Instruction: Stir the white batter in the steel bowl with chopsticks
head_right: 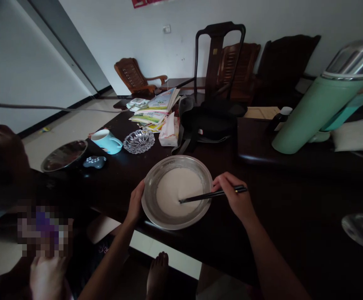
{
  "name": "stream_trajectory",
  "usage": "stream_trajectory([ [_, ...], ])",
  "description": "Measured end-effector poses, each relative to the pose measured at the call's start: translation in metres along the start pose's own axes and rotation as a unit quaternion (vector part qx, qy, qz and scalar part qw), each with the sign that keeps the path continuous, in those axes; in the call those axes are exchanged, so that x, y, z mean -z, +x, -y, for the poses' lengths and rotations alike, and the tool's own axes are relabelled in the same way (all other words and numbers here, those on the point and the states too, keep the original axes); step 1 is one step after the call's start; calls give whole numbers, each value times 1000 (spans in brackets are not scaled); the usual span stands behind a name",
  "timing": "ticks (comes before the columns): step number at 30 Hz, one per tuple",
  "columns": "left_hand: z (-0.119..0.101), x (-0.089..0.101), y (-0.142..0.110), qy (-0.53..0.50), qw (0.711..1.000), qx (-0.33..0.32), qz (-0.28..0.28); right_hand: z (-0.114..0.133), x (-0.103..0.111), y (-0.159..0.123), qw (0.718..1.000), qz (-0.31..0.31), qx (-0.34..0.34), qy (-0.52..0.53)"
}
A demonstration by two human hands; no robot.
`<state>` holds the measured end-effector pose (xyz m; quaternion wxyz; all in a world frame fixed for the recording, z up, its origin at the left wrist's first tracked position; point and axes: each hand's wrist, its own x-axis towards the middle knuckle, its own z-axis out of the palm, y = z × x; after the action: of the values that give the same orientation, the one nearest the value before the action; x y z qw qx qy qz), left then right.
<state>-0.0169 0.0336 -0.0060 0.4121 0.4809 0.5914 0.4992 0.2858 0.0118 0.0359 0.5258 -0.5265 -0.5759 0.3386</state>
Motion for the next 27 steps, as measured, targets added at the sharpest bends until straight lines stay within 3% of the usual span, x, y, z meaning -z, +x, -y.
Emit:
stream_trajectory([
  [3,0,0,0,-6,1000,3,-4,3,-1,-1,998,41,28,-43],
  [8,4,1,1,-8,1000,-4,0,-1,1,-3,998,-55,33,-29],
  [12,4,1,1,-6,1000,-11,0,0,-1,-3,998,35,38,-23],
  [14,4,0,1,-8,1000,-7,-4,1,-2,-2,996,49,55,-49],
  [19,2,0,1,-10,1000,-5,3,-2,-1,-2,996,-83,6,-11],
  [21,3,0,1,-8,1000,-7,1,-2,-2,-2,998,-54,-5,10],
  [24,4,0,1,3,1000,-9,-6,1,-4,-2,999,42,20,-25],
  [27,4,0,2,7,1000,-5,-12,0,-3,0,998,11,32,-55],
])
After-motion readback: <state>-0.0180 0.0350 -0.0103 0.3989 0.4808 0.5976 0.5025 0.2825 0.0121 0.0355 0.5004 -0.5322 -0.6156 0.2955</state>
